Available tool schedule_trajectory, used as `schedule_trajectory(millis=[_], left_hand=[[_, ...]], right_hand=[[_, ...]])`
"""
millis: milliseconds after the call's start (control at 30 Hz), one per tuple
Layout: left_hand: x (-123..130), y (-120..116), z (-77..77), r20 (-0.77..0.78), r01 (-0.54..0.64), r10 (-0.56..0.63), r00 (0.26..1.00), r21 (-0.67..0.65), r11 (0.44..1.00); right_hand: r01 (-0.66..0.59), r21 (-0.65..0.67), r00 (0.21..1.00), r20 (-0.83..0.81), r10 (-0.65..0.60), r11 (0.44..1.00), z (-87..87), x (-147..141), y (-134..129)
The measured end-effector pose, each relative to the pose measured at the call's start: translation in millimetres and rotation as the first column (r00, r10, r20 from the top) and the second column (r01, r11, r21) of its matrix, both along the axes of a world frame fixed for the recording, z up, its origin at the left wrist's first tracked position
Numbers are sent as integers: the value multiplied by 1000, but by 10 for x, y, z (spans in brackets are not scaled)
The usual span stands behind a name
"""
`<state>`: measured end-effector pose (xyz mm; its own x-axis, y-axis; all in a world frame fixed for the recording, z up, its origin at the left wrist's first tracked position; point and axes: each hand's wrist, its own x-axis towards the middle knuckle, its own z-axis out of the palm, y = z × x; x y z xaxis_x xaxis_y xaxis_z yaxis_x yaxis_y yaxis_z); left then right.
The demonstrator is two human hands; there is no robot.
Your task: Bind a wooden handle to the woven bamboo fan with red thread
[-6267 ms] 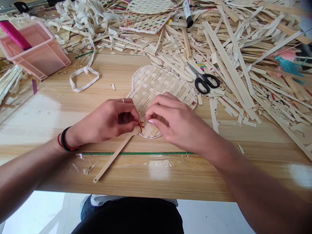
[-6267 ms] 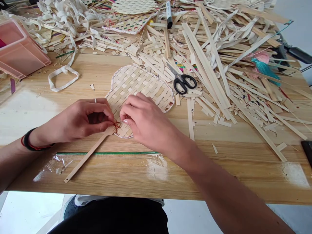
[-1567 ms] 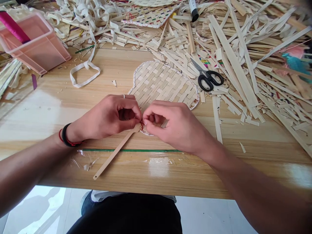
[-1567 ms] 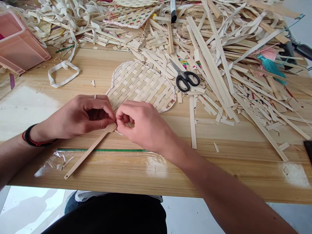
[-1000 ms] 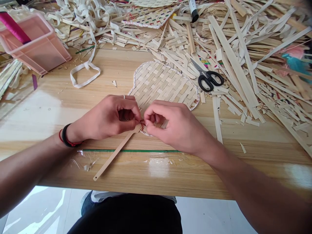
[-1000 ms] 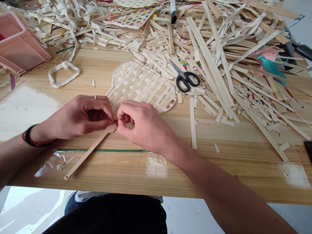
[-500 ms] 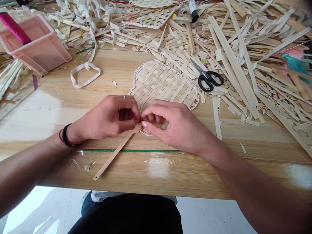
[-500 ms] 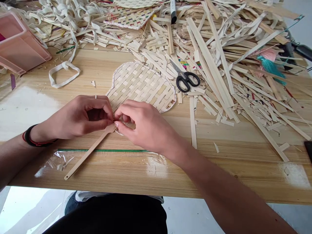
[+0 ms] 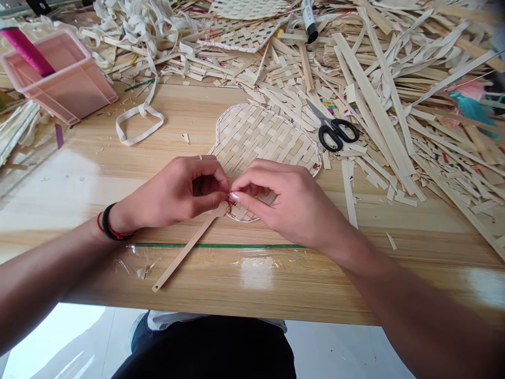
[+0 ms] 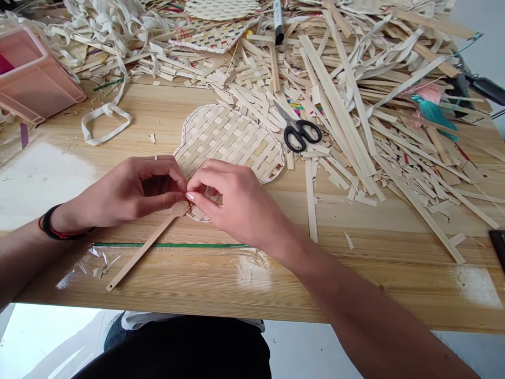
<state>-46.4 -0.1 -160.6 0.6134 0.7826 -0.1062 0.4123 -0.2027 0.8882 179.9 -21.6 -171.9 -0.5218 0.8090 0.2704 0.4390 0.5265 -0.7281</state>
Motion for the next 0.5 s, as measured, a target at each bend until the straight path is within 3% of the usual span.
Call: schedule_trajectory(millis=[500], left_hand=[[-5, 3, -54, -1, 39, -39, 999, 108, 993]], right_hand=[[-1, -21, 998, -58, 0, 1000, -17, -27, -33]])
